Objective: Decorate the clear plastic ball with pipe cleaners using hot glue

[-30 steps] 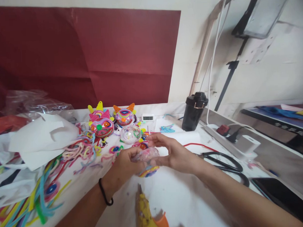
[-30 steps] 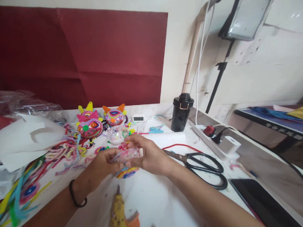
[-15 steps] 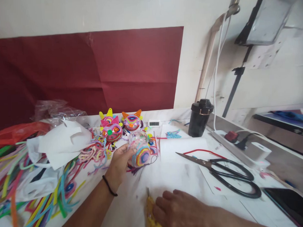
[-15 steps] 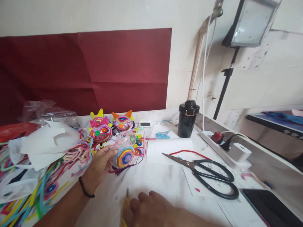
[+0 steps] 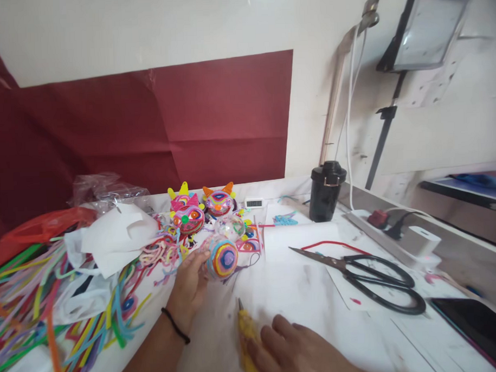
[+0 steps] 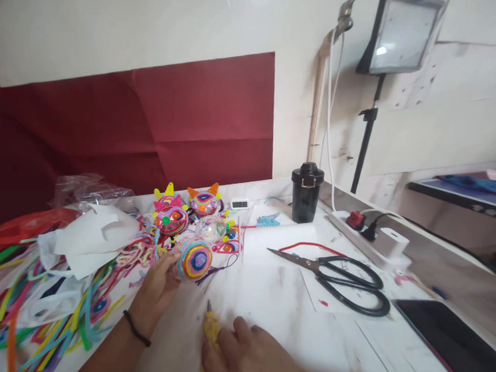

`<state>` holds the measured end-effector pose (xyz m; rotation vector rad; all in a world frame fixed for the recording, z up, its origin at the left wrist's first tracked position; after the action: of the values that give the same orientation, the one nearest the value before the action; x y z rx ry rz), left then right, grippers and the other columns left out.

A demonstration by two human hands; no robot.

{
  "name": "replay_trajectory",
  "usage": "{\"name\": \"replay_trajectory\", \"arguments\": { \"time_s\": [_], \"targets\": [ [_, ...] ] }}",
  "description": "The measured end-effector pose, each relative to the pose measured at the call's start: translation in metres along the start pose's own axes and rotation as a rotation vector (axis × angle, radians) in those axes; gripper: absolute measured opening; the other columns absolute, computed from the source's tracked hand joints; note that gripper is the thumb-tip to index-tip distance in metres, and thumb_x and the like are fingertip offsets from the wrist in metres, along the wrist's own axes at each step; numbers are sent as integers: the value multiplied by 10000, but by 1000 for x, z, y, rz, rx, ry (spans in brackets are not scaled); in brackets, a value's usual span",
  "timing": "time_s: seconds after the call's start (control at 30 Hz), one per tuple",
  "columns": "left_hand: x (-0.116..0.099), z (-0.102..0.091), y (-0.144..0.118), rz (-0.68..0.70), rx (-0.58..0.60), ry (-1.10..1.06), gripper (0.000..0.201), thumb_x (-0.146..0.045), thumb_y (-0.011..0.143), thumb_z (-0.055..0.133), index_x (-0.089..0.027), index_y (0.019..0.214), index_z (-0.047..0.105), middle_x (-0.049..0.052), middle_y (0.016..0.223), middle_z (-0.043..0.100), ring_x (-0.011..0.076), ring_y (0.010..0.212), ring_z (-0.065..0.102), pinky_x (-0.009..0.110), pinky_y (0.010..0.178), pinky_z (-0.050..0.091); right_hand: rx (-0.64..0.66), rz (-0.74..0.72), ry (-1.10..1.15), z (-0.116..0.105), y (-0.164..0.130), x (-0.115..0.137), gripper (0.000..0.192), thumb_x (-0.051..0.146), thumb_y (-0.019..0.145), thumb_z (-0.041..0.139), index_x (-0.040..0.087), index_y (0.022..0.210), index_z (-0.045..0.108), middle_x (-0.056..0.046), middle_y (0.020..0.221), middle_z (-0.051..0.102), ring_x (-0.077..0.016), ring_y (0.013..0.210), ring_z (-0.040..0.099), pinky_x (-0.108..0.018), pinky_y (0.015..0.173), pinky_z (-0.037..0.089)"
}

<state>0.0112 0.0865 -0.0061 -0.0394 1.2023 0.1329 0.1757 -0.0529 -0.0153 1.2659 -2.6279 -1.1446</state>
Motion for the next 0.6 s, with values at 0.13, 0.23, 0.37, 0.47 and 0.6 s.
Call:
{"name": "replay_trajectory", "arguments": {
  "time_s": [0.13, 0.23, 0.37, 0.47, 0.6],
  "targets": [
    [6, -6, 3, -25, 44, -40, 158, -226, 557, 769, -177, 649, 650, -15, 646, 705, 166, 612, 645, 264, 585, 506, 77, 68, 194, -14, 6, -12, 165, 231, 924, 504, 137, 1060, 513, -34, 722, 644, -188, 564, 585, -256, 418, 449],
    [6, -5, -1, -26, 59, -40, 138, -206, 591, 768, -176, 666, 655, -16, 652, 708, 155, 615, 642, 251, 596, 501, 18, 176, 458, -18, 2, -22, 254, 331, 994, 368, 165, 1162, 463, -83, 860, 645, -195, 728, 623, -249, 572, 531],
    [5, 3, -11, -26, 102, -16, 95, -170, 638, 742, -168, 702, 672, -18, 635, 690, 139, 574, 610, 248, 581, 484, -159, 303, 767, -8, -11, -29, 307, 426, 959, 404, 230, 1194, 430, -94, 937, 612, -209, 794, 631, -283, 669, 551],
    [8, 6, -15, -9, 114, 4, 102, -145, 631, 745, -163, 711, 684, -16, 653, 695, 135, 605, 605, 243, 613, 483, -152, 377, 896, 3, -17, -31, 322, 393, 926, 471, 262, 1214, 412, -80, 934, 591, -189, 736, 621, -283, 662, 542],
    [12, 8, -18, 17, 159, 81, 98, -156, 644, 743, -158, 732, 699, -4, 669, 695, 143, 630, 596, 255, 631, 480, -191, 408, 948, 4, -18, -32, 310, 374, 901, 509, 277, 1183, 421, -59, 868, 596, -193, 702, 621, -284, 640, 533]
  ]
}}
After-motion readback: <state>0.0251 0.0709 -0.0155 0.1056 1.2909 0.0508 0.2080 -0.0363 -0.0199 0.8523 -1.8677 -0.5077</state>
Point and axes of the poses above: each hand's wrist, its own y-axis towards the middle knuckle, its own z-axis out of the palm, x = y × z, the point moved 4 cm from there along y, towards the middle knuckle
